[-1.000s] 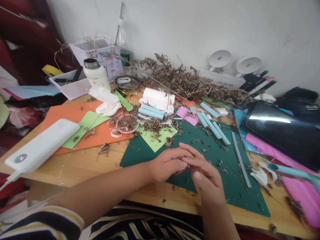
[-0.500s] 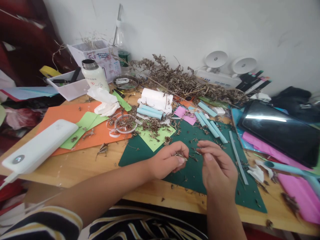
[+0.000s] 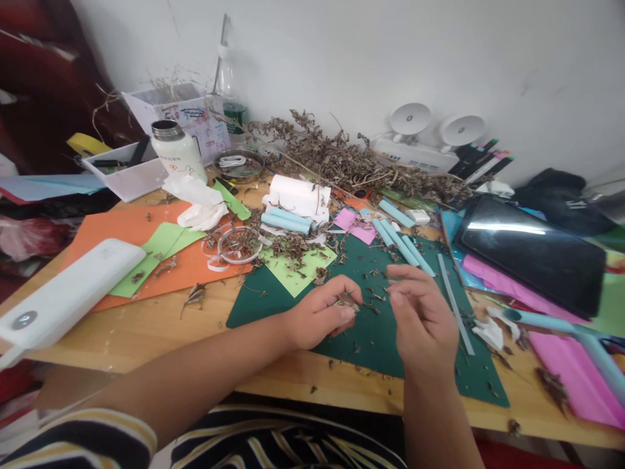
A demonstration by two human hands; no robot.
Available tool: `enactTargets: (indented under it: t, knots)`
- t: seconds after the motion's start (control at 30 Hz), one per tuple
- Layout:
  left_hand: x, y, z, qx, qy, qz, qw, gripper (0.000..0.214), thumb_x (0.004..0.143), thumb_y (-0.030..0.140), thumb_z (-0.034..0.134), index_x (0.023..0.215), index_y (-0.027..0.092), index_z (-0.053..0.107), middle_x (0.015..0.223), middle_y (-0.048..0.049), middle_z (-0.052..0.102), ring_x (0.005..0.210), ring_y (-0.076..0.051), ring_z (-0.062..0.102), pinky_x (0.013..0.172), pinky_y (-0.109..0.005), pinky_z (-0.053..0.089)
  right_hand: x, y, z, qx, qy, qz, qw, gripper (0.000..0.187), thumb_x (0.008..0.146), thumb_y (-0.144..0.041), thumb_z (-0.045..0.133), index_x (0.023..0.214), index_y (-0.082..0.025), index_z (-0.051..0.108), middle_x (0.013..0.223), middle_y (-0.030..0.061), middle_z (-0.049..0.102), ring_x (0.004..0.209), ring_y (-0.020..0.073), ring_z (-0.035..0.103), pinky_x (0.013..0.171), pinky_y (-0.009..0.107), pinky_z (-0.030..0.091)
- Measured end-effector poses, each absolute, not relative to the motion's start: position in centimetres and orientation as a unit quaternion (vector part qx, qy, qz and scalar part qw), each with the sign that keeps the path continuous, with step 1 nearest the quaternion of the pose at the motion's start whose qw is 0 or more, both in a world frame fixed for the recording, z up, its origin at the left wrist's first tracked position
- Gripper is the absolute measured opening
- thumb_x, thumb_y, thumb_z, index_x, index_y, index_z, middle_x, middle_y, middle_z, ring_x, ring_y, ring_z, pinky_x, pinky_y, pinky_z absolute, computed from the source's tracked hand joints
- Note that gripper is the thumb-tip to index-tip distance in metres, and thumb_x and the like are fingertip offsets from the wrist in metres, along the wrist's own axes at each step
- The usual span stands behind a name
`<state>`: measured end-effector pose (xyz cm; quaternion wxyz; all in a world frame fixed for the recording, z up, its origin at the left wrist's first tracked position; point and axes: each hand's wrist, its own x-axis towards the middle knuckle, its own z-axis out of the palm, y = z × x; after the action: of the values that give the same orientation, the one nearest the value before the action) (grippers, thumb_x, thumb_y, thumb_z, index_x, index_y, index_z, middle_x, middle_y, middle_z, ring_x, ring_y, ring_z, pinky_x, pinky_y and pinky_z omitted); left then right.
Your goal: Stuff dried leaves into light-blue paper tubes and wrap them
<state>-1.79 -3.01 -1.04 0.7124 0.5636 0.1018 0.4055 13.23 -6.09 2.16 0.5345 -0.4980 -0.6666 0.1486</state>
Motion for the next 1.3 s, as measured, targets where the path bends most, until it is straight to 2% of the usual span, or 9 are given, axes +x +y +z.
enactTargets:
  t: [0.2,0.47,0.6,0.77,0.87,1.03,1.13,1.2,1.3]
  knots:
    - [-1.7,-3.0,-1.4,0.571,0.106,0.405,0.706,0.032,0.078,0.045,0.045,0.086,0.015,0.038,0.051,0.0075,0.036,0.042,-0.005,0.033,0.040,-0.016,0.027,12.7,-6.3,2.3,-0.463,-0.776,0.113,0.413,0.013,0.073,-0.014,0.052,0.080,-0.024,0.055,0.109,0.0053,0.049,0.104,0.0209,0.044,0.084,0.040,0.039]
    - [-2.0,-3.1,-1.1,0.581,0.112,0.397,0.701,0.038,0.077,0.048,0.044,0.093,0.014,0.039,0.052,0.0066,0.038,0.042,-0.005,0.033,0.042,-0.017,0.027,13.6,-5.2,2.1,-0.552,-0.639,0.078,0.531,0.006,0.077,-0.018,0.046,0.074,-0.020,0.051,0.097,0.0067,0.055,0.095,0.0195,0.050,0.082,0.040,0.039]
    - [-2.0,-3.1,-0.7,0.588,0.114,0.405,0.691,0.046,0.076,0.055,0.039,0.093,0.012,0.041,0.050,0.0070,0.035,0.040,-0.005,0.031,0.041,-0.018,0.025,15.0,-4.8,1.8,-0.616,-0.637,0.000,0.463,0.009,0.075,-0.026,0.049,0.074,-0.019,0.055,0.097,0.0093,0.055,0.095,0.0235,0.050,0.084,0.046,0.037]
    - [-1.9,-3.1,-0.8,0.602,0.109,0.420,0.671,0.054,0.075,0.063,0.029,0.093,0.013,0.039,0.054,0.0056,0.036,0.041,-0.005,0.032,0.040,-0.017,0.027,13.4,-6.2,2.7,-0.487,-0.773,0.086,0.396,0.017,0.076,-0.025,0.049,0.091,-0.024,0.057,0.109,0.0079,0.051,0.103,0.0221,0.047,0.082,0.040,0.041]
    - [-1.8,-3.1,-1.0,0.598,0.109,0.423,0.672,0.054,0.074,0.064,0.029,0.090,0.014,0.039,0.059,0.0050,0.035,0.043,-0.004,0.033,0.039,-0.017,0.027,12.2,-6.5,3.3,-0.467,-0.793,0.100,0.377,0.013,0.075,-0.021,0.050,0.084,-0.025,0.059,0.110,0.0065,0.051,0.103,0.0216,0.047,0.083,0.040,0.040]
    - [-1.8,-3.0,-0.9,0.609,0.093,0.423,0.665,0.054,0.077,0.062,0.026,0.095,0.013,0.038,0.051,0.0063,0.035,0.040,-0.005,0.030,0.039,-0.017,0.026,12.4,-5.8,3.0,-0.488,-0.702,0.159,0.493,0.010,0.077,-0.018,0.047,0.078,-0.023,0.056,0.105,0.0048,0.054,0.101,0.0191,0.049,0.081,0.037,0.041]
    - [-1.9,-3.1,-0.7,0.611,0.100,0.416,0.666,0.056,0.077,0.062,0.027,0.096,0.011,0.040,0.050,0.0061,0.035,0.039,-0.005,0.029,0.039,-0.017,0.025,13.6,-4.8,2.0,-0.546,-0.622,0.121,0.548,0.009,0.078,-0.023,0.047,0.077,-0.021,0.056,0.098,0.0055,0.056,0.096,0.0189,0.051,0.082,0.039,0.040]
    - [-2.0,-3.1,-0.6,0.607,0.106,0.417,0.668,0.055,0.076,0.062,0.029,0.095,0.011,0.041,0.050,0.0060,0.036,0.039,-0.005,0.030,0.039,-0.017,0.025,14.6,-4.1,1.1,-0.590,-0.615,0.079,0.517,0.011,0.077,-0.027,0.049,0.075,-0.020,0.056,0.094,0.0066,0.058,0.091,0.0198,0.053,0.079,0.040,0.041]
    - [-1.9,-3.2,-0.6,0.591,0.124,0.415,0.680,0.052,0.075,0.060,0.035,0.091,0.012,0.043,0.050,0.0058,0.038,0.039,-0.005,0.031,0.040,-0.018,0.026,15.6,-3.4,0.1,-0.651,-0.655,0.027,0.383,0.017,0.075,-0.033,0.051,0.071,-0.019,0.058,0.091,0.0082,0.059,0.087,0.0230,0.053,0.075,0.044,0.041]
